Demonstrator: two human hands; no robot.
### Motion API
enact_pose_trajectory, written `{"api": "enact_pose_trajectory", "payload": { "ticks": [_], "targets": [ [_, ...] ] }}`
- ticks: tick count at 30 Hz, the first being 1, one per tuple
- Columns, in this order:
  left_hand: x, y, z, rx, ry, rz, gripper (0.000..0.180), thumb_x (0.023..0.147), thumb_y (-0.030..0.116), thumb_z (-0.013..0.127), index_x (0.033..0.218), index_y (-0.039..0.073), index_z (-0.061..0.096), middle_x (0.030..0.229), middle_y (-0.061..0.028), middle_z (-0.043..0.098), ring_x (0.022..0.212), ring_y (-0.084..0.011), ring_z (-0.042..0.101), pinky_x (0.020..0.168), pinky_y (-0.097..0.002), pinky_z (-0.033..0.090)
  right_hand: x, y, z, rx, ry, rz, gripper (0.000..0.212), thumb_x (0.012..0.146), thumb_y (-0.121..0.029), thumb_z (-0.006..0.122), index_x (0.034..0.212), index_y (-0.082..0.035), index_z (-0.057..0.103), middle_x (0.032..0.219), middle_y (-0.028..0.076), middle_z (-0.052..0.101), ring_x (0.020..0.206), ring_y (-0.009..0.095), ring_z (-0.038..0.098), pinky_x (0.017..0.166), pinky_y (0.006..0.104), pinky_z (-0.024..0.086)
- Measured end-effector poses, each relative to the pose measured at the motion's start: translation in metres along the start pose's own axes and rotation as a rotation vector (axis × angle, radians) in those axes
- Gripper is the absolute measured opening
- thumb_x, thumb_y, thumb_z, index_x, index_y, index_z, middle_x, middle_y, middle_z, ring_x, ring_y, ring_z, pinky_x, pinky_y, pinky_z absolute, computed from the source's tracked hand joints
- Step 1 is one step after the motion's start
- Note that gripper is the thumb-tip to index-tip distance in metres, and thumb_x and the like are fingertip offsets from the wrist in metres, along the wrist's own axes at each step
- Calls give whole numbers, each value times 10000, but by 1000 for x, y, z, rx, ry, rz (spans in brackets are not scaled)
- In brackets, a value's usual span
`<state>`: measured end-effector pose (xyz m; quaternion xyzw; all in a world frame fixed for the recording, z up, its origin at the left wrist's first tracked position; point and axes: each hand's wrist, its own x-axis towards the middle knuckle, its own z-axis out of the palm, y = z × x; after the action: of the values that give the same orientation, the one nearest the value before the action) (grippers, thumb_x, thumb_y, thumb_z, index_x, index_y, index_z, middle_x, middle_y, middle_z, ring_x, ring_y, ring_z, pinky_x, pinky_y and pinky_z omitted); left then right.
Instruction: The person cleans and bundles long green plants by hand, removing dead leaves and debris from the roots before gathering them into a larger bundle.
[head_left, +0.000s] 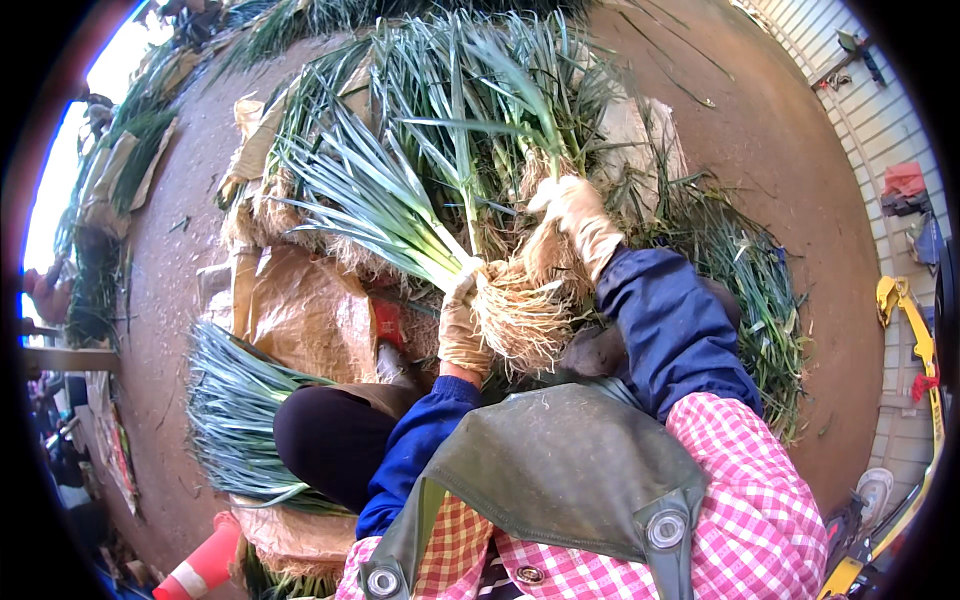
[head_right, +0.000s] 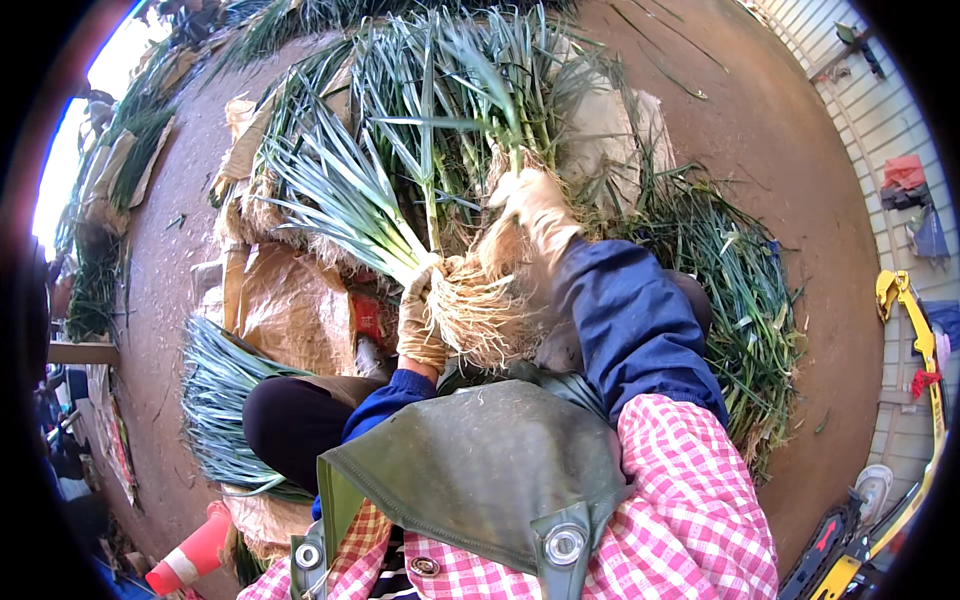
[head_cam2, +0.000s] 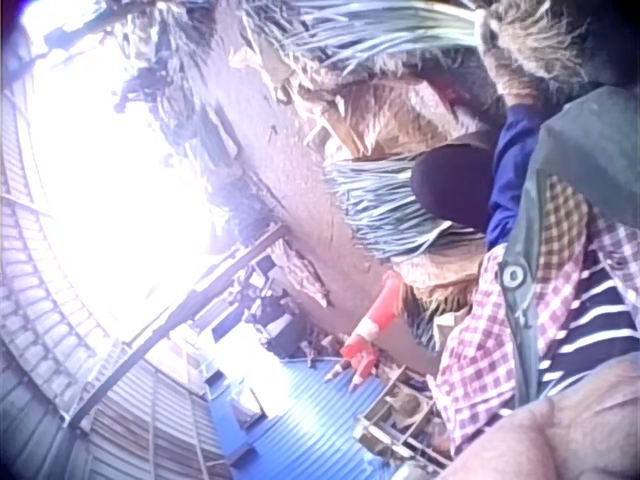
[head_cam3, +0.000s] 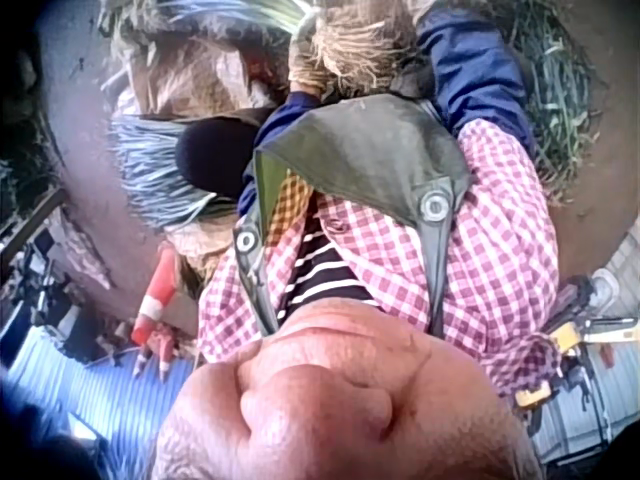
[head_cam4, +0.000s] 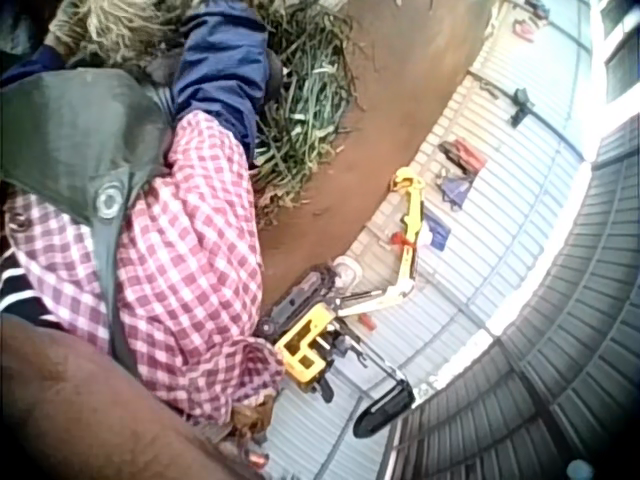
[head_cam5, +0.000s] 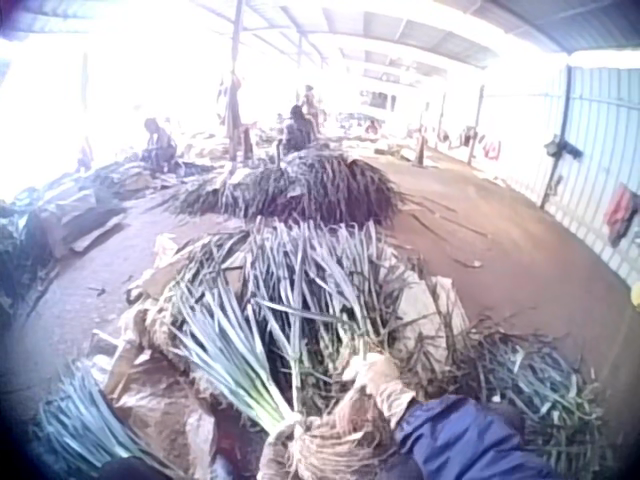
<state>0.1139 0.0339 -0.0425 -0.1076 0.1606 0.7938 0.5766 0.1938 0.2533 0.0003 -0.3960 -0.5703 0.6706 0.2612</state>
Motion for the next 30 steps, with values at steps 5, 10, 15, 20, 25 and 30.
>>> {"api": "enact_pose_trajectory", "payload": {
  "ticks": [5, 10, 15, 20, 25, 30],
  "targets": [
    [-5, 5, -7, 89, 18, 24, 279, 909, 160, 538, 1098, -43, 570, 1073, -206, 644, 1002, -323, 620, 954, -447, 476, 7, -36, -6, -832, 327, -162, 323, 861, -354, 592, 875, -36, 647, 678, 73, 648, 600, 227, 617, 611, 396, 494],
    [-4, 8, -23, 7, -44, -2, 281, 929, 157, 522, 1096, -62, 578, 1080, -216, 646, 1017, -323, 620, 964, -446, 470, -8, -15, 74, -340, -249, 180, 420, 878, -484, 597, 944, -76, 673, 684, -5, 603, 589, 118, 588, 544, 278, 458],
    [-2, -2, -13, -37, 13, -29, 241, 912, 119, 550, 1076, -53, 588, 1051, -218, 654, 982, -315, 634, 936, -430, 489, 15, 13, 72, -254, -424, 209, 312, 912, -385, 593, 922, -81, 665, 800, 22, 687, 599, 110, 602, 506, 254, 444],
    [-9, -10, -13, 155, 158, -19, 265, 865, 55, 592, 1114, -35, 591, 1023, -148, 667, 934, -261, 641, 872, -372, 510, 10, 17, 65, -195, -319, 61, 350, 938, -356, 515, 797, -93, 697, 708, 0, 666, 539, 125, 566, 498, 264, 438],
    [-5, -12, -26, 210, 167, -43, 263, 835, 55, 626, 1084, -24, 602, 989, -110, 658, 884, -229, 635, 823, -344, 518, 2, 10, 64, -323, -258, 159, 396, 896, -446, 545, 858, -80, 690, 751, 36, 659, 585, 146, 581, 542, 285, 457],
    [0, -20, -29, 295, 172, 1, 243, 828, 85, 649, 1047, -14, 617, 912, -71, 643, 797, -180, 614, 745, -290, 507, 24, 7, 69, -875, -116, 19, 528, 783, -502, 640, 945, 1, 650, 929, 183, 655, 855, 304, 626, 755, 418, 462]
  ]
}}
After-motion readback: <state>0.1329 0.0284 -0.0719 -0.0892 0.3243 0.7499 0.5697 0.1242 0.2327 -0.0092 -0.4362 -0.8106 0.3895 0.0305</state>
